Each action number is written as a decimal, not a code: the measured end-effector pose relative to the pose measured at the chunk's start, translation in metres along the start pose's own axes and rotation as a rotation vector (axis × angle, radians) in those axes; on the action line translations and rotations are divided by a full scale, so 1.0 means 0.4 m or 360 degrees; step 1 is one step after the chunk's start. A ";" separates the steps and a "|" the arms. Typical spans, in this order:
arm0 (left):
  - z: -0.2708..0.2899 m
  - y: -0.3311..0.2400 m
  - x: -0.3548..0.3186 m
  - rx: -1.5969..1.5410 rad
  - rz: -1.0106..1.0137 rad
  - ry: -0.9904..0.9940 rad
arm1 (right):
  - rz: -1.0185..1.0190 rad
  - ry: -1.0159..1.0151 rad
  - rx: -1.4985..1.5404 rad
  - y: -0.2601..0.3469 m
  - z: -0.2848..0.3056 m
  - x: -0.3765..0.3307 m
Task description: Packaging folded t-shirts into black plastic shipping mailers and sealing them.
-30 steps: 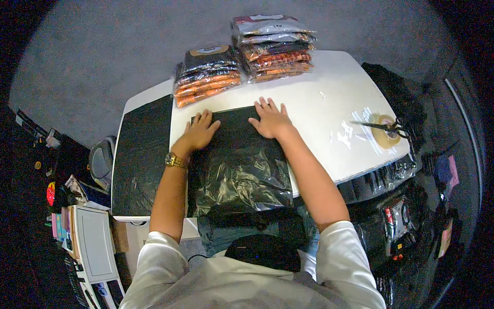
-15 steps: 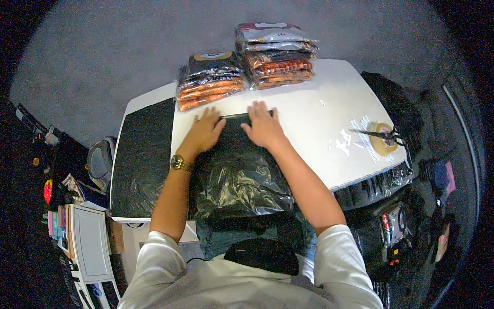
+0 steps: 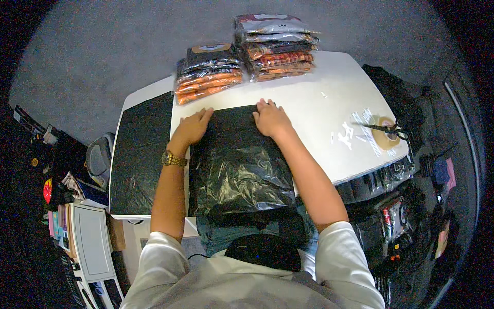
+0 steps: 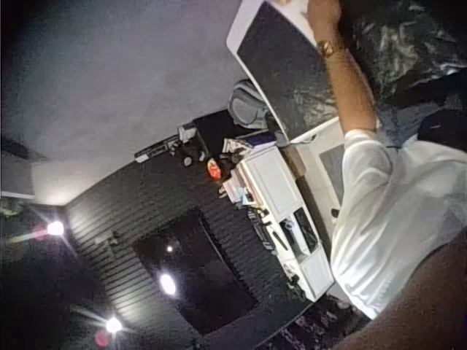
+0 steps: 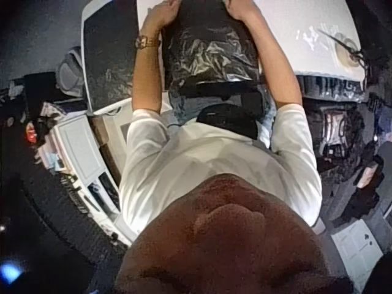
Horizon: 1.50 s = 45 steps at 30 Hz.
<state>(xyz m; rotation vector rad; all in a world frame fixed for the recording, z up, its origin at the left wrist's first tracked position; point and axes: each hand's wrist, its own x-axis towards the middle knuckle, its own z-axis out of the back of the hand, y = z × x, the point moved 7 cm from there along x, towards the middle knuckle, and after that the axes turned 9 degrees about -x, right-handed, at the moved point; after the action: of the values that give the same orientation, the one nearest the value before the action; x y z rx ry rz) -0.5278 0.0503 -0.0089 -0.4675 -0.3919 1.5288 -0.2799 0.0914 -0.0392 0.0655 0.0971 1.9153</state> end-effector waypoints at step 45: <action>0.023 0.105 0.109 -0.0819 -0.0458 -0.0305 | 0.0976 0.0419 0.0809 0.250 0.031 0.280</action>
<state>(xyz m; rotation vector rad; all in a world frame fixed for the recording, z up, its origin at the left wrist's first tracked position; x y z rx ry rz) -0.5677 0.0936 -0.0250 -0.6333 -0.9721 1.1869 -0.4103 0.1634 -0.0169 0.2024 0.8215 2.4556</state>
